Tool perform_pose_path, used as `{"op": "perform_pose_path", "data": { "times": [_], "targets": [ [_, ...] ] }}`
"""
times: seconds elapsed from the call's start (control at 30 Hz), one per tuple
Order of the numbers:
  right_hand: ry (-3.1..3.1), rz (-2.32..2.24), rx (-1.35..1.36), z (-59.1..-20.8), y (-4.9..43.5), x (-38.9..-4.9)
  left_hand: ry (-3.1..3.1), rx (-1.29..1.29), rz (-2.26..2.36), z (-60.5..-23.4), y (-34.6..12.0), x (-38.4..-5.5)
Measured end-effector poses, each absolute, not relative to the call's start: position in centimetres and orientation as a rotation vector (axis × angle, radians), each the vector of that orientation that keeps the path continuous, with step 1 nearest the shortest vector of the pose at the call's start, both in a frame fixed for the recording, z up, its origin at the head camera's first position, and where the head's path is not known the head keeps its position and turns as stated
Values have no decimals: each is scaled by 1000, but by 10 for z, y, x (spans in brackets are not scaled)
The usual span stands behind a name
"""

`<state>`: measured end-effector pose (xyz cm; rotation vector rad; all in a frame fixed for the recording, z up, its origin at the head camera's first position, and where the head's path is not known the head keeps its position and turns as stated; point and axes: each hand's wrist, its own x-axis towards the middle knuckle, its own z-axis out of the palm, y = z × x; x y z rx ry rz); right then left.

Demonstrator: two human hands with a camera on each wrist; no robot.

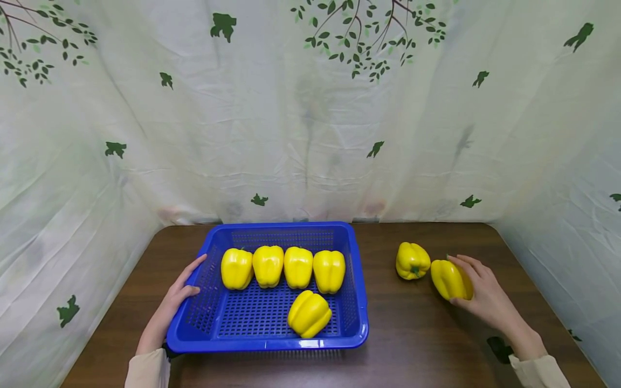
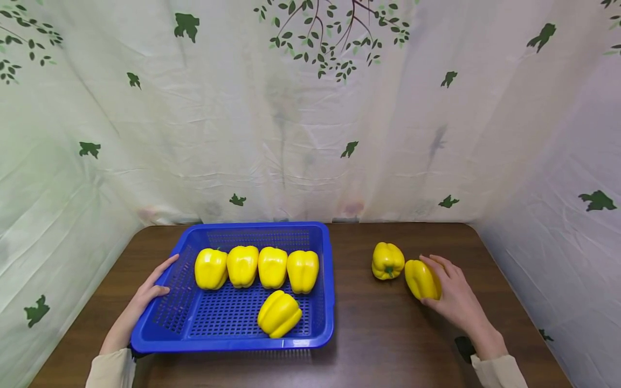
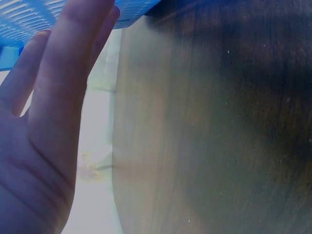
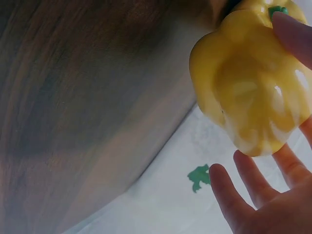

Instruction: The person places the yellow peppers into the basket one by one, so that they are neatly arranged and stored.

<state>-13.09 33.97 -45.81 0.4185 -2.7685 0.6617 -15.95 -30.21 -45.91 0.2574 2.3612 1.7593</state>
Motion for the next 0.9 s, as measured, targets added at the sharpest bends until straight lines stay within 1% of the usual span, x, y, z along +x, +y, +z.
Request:
{"op": "perform_pose_path", "data": {
  "times": [0.9],
  "targets": [
    [-2743,656,476,-451,333,-124,2372,254,1764,-458,-301,-159]
  ]
}}
